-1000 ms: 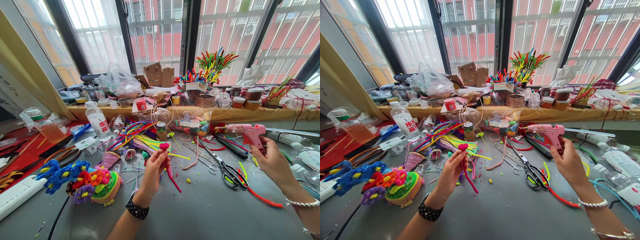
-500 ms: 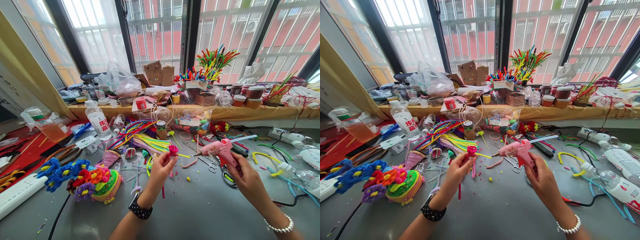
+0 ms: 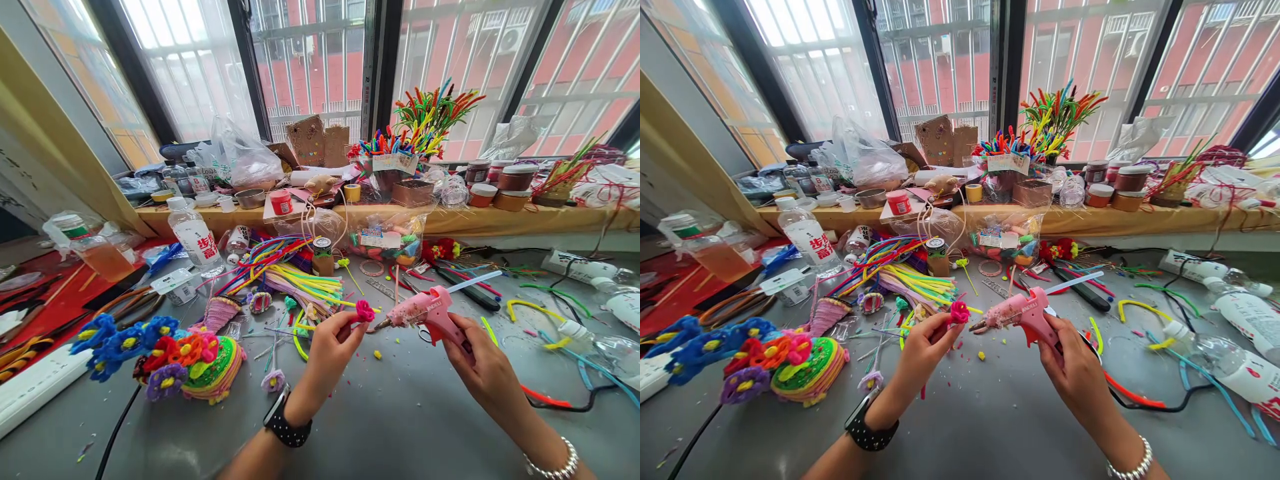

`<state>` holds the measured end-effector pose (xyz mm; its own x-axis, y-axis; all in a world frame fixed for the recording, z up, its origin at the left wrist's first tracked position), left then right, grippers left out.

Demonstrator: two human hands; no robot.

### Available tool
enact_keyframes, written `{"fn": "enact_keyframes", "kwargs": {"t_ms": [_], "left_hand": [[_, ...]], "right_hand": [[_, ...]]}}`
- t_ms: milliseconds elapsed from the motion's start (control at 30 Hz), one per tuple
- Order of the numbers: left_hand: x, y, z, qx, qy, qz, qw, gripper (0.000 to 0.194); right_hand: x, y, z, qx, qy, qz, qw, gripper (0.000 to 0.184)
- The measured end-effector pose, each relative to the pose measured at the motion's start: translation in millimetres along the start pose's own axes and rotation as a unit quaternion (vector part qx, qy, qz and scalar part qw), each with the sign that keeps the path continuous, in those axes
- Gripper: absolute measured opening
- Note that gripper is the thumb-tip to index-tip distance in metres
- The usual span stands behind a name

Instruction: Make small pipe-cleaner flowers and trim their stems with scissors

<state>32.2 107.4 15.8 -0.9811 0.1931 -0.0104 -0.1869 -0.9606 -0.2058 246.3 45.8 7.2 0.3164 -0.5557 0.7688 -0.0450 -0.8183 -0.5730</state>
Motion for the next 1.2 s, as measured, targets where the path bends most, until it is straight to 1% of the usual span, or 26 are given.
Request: {"fn": "enact_keyframes", "kwargs": {"t_ms": [267, 400, 700, 900, 1200], "left_hand": [[-2.6, 0.4, 2.3, 0.002, -0.021, -0.016, 1.0, 0.015], [-3.8, 0.0, 3.0, -0.009, -0.028, -0.022, 0.999, 0.015], [-2.7, 0.1, 0.4, -0.007, -0.059, -0.022, 0.998, 0.018], [-7.4, -0.7, 1.3, -0.015, -0.088, -0.045, 0.995, 0.021], [-6.9, 0.4, 3.0, -0.027, -0.117, -0.04, 0.992, 0.021]], "right_hand": [[2.8, -0.4, 1.2, 0.009, 0.014, 0.007, 1.0, 0.033], [2.4, -0.9, 0.4, 0.008, 0.014, 0.002, 1.0, 0.033], [5.7, -0.8, -3.1, 0.017, 0.019, 0.015, 1.0, 0.032], [6.1, -0.9, -2.7, 0.004, 0.003, 0.015, 1.0, 0.032], [6.1, 0.1, -2.8, 0.01, 0.008, 0.015, 1.0, 0.032]]}}
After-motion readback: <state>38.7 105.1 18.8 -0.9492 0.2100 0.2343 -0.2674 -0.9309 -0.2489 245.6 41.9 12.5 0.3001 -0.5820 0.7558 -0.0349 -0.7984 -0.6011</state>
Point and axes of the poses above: each hand's wrist, its own y-axis away from the middle knuckle, its own x-axis out of the back of the hand, z = x × y, the point moved 10 cm from there along -y, towards the middle knuckle, and after that the axes turned 6 degrees about y, right-handed, at the moved point
